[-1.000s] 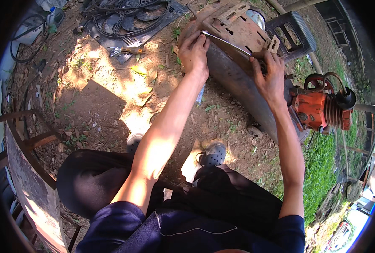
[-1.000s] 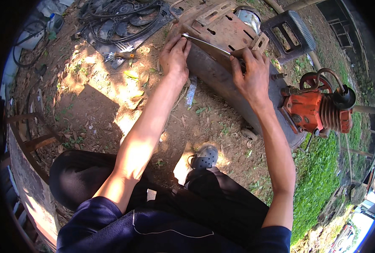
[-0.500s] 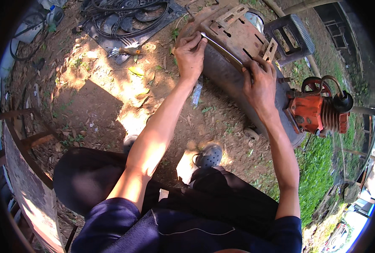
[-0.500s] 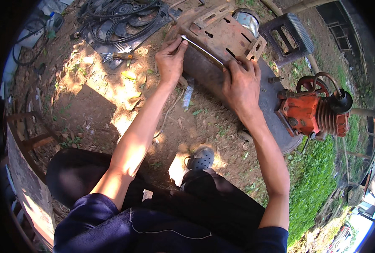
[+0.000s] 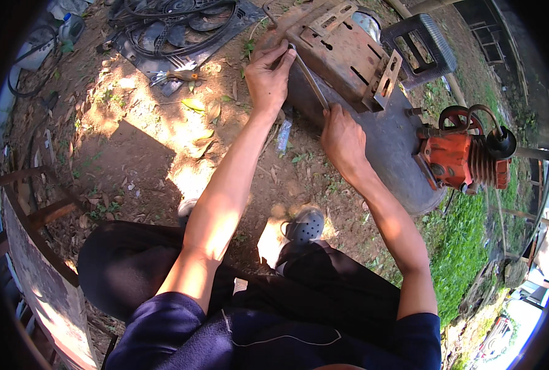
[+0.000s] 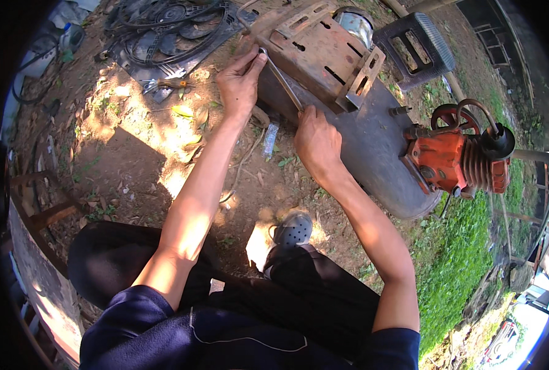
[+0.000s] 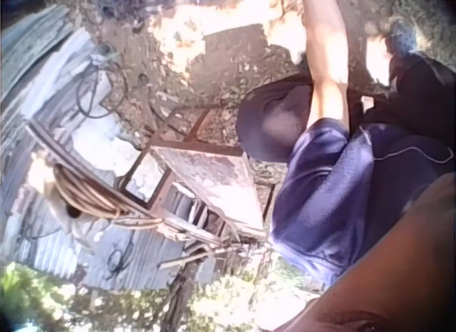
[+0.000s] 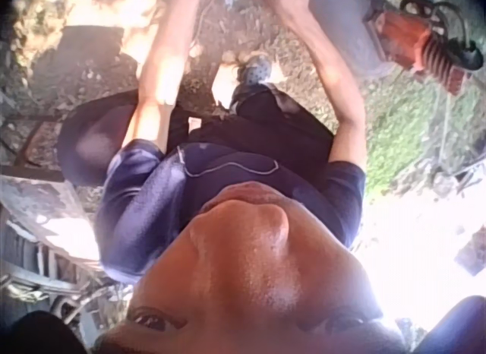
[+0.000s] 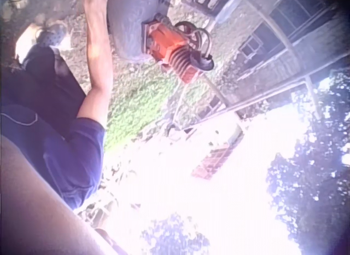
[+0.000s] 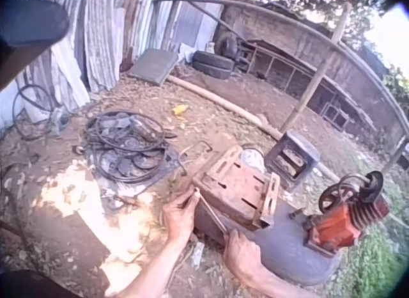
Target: The person removes a drive belt from a motor and compressor assembly, unscrews bolts with a wrench to detach the motor from the frame, and uses a screwdriver to work on a component of the motor.
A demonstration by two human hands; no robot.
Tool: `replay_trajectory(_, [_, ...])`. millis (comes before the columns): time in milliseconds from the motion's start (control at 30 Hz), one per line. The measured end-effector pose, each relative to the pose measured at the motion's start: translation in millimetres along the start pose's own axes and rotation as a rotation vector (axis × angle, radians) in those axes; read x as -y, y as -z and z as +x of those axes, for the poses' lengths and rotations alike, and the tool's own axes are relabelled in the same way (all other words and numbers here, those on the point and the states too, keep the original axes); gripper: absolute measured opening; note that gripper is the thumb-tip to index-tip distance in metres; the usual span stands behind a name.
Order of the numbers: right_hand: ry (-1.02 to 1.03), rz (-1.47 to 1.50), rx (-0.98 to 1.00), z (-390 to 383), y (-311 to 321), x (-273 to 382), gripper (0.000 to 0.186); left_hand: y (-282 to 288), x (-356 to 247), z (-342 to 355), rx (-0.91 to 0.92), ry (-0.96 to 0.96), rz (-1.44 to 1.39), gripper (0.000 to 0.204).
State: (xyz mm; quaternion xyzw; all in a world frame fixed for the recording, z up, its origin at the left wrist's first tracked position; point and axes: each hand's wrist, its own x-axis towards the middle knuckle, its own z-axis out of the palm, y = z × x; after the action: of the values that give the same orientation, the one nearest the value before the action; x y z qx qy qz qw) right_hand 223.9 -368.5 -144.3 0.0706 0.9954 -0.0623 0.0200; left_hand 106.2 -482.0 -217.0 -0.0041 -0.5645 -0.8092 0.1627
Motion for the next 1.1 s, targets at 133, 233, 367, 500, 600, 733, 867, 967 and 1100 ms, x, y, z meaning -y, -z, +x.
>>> replay_trajectory(133, [-0.017, -0.044, 0.034, 3, 2, -5, 0.021, -3, -3, -4, -0.036, -0.009, 0.007, 0.024])
replay_trajectory(233, [0.019, -0.141, -0.003, 2, 11, -8, 0.019, -4, -8, -7, -0.053, -0.010, 0.062, 0.026])
replay_trajectory(367, [0.065, -0.205, -0.061, -5, 30, -7, 0.024, -3, -3, -6, -0.058, -0.087, 0.118, 0.029])
replay_trajectory(500, [0.134, -0.353, -0.092, 0, 71, 3, 0.021, -6, -10, -10, -0.064, 0.006, 0.089, 0.028])
replay_trajectory(600, [0.164, -0.446, -0.078, 19, 104, 14, 0.018, 0, -10, -10, -0.092, 0.002, 0.127, 0.026])
replay_trajectory(733, [0.374, -0.396, -0.377, 61, 143, 16, 0.017, -7, -4, -17, -0.099, -0.011, 0.029, 0.023])
replay_trajectory(867, [0.647, -0.400, -0.597, 116, 178, 36, 0.017, -10, -11, -16, -0.050, -0.057, 0.018, 0.020])
replay_trajectory(967, [0.609, -0.388, -0.514, 120, 225, 78, 0.016, -28, -11, -24, -0.110, 0.068, -0.100, 0.019])
replay_trajectory(1100, [0.596, -0.112, -0.493, 109, 229, 99, 0.021, -25, -5, -19, -0.277, 0.240, -0.478, 0.021])
